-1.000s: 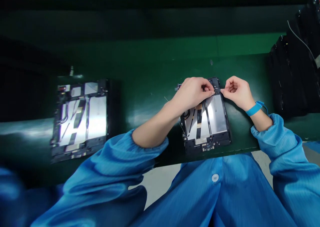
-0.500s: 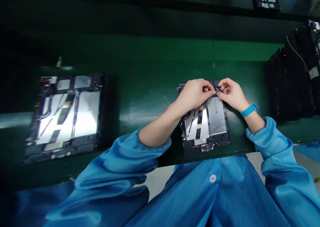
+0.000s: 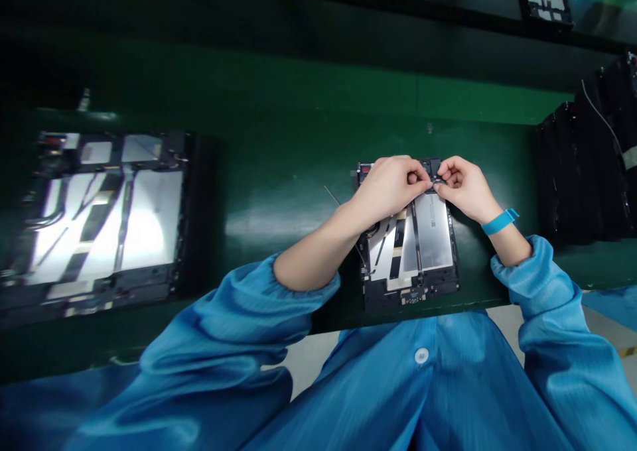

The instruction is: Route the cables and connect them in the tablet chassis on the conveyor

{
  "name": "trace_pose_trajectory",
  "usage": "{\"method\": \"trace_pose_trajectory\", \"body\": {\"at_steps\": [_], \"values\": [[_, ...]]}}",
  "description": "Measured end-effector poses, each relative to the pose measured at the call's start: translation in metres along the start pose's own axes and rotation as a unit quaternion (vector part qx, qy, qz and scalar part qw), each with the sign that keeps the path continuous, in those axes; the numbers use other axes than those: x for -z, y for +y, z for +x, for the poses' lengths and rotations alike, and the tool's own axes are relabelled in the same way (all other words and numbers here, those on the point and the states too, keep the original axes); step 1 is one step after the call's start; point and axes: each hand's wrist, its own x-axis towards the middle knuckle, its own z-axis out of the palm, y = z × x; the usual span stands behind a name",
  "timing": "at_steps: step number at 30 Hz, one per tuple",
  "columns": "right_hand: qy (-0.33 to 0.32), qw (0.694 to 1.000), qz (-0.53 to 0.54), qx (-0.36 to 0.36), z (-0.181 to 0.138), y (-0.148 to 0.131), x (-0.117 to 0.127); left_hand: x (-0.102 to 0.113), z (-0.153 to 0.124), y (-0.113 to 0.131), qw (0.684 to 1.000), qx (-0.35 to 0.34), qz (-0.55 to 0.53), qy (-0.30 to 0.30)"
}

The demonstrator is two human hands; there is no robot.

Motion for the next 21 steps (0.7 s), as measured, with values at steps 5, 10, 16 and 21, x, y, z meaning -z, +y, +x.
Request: {"method": "trace_pose_trajectory", "body": {"at_steps": [5, 10, 16, 21], "values": [[0.005, 0.997, -0.079, 0.013, 0.003, -0.010, -0.003, 0.006, -0.002, 0.006, 1.000, -0.001, 0.007, -0.009], [0.080, 0.996, -0.021, -0.017, 0.005, -0.014, 0.008, 0.040, -0.042, -0.017, 0.992, 0.048, 0.051, 0.107], [-0.021, 0.997, -0.054, 0.044, -0.018, -0.043, -0.028, 0.054, -0.113, -0.061, 0.990, 0.088, 0.103, -0.044], [-0.267, 0.942, -0.179, 0.097, -0.034, -0.066, -0.083, 0.050, -0.142, -0.036, 0.993, 0.015, 0.079, 0.090]]}}
